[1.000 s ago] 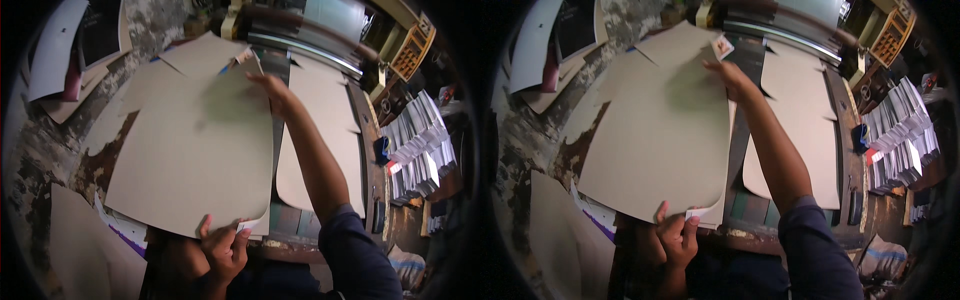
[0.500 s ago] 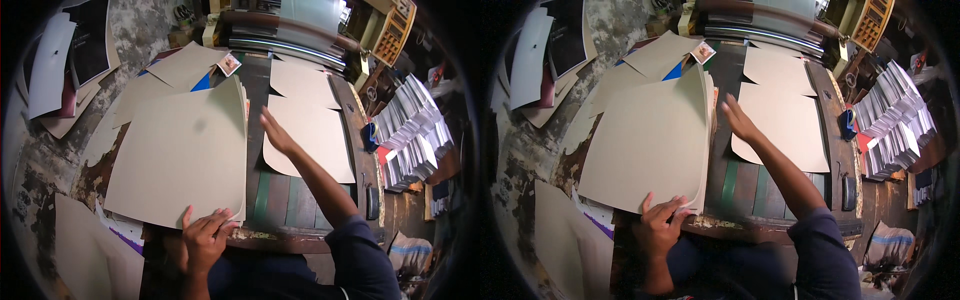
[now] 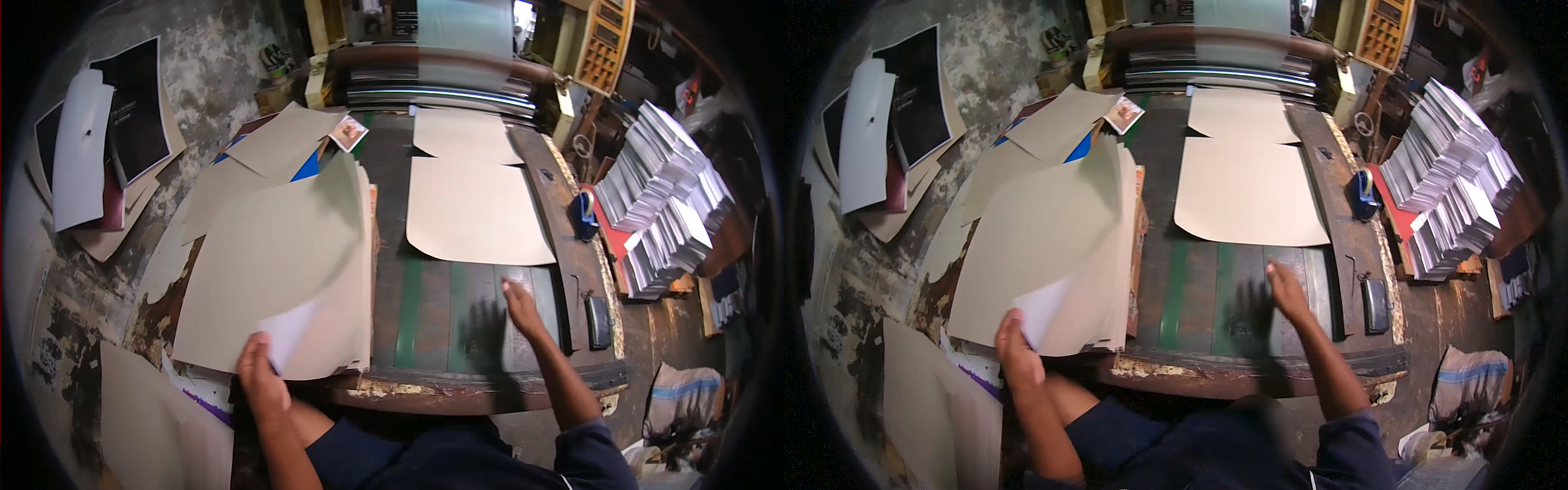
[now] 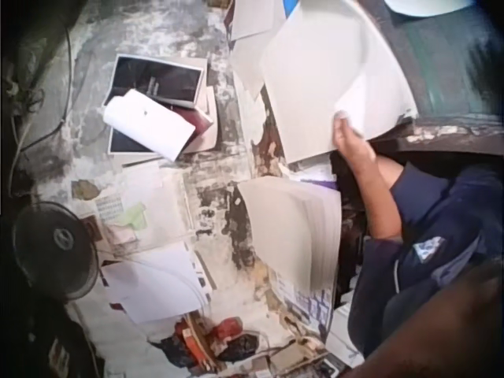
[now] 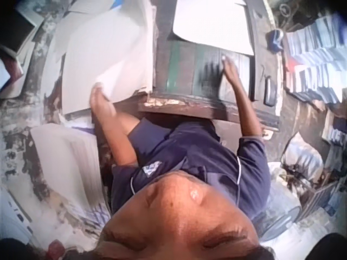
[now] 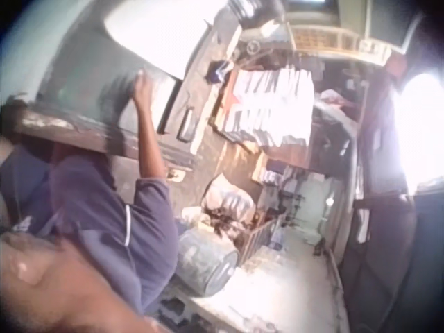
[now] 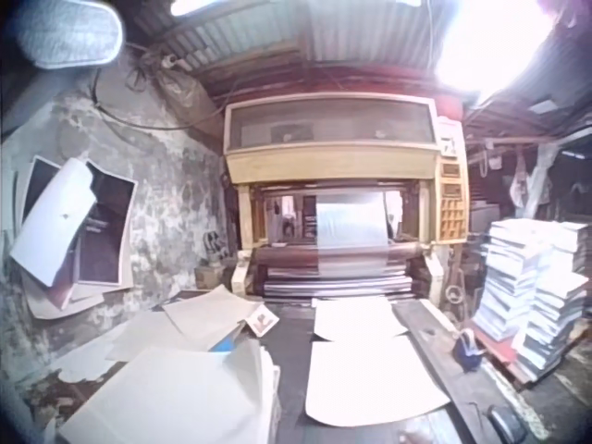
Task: The person laminates paper sheets by feeding them one at a time into a thermal lamination machine. They align each sheet on the entry tray, press a button to engage the rollers, and ensure the sheets pass through correctly.
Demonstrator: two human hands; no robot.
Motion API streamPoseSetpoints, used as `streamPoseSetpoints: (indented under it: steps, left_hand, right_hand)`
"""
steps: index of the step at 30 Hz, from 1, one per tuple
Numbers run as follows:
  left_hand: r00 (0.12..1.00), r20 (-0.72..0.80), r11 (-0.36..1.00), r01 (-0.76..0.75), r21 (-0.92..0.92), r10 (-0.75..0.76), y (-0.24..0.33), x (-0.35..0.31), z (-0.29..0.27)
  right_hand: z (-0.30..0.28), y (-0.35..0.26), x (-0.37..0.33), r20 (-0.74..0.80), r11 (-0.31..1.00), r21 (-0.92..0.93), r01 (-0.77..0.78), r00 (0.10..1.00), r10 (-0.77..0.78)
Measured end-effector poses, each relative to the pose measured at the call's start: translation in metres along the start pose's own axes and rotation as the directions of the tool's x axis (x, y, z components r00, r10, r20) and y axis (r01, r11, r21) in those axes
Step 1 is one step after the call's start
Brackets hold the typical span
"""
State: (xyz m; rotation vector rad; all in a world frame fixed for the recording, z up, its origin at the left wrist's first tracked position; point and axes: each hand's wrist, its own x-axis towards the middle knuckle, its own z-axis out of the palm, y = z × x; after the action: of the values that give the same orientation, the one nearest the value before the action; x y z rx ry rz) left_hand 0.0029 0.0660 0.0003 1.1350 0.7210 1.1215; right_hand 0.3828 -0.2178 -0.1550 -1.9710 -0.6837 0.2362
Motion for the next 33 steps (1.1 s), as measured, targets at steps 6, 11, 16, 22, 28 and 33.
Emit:
streamPoseSetpoints:
  steps: [6, 11, 16, 22, 28, 33]
  left_hand:
    - [0.862, 0.272, 0.755, -0.507, 0.417, 0.428, 0.012, -0.032, 0.021]
    - [0.576, 0.764, 0.683, -0.684, 0.255, 0.292, 0.033, -0.067, 0.057]
    - [0.42, 0.884, 0.463, -0.837, 0.29, 0.205, 0.033, -0.062, 0.046]
    - [0.628, 0.759, 0.572, -0.691, 0.442, 0.172, 0.017, -0.019, 0.021]
    - [0.789, 0.615, 0.831, -0.33, 0.448, -0.019, -0.002, -0.012, 0.004]
    - [0.863, 0.467, 0.852, -0.089, 0.516, -0.193, -0.003, -0.014, 0.008]
  right_hand:
    - [0.001, -0.105, -0.079, 0.395, 0.783, 0.515, -0.349, 0.907, 0.145]
    - [-0.003, -0.153, -0.099, 0.488, 0.504, 0.781, -0.37, 0.865, -0.121]
    - [0.011, -0.143, -0.127, 0.507, 0.399, 0.76, -0.512, 0.852, 0.129]
    - [0.044, -0.072, -0.181, 0.552, 0.198, 0.736, -0.647, 0.743, 0.378]
    - [0.073, -0.069, -0.179, 0.535, 0.048, 0.773, -0.632, 0.691, 0.485]
    - [0.077, -0.04, -0.123, 0.511, 0.033, 0.801, -0.597, 0.712, 0.481]
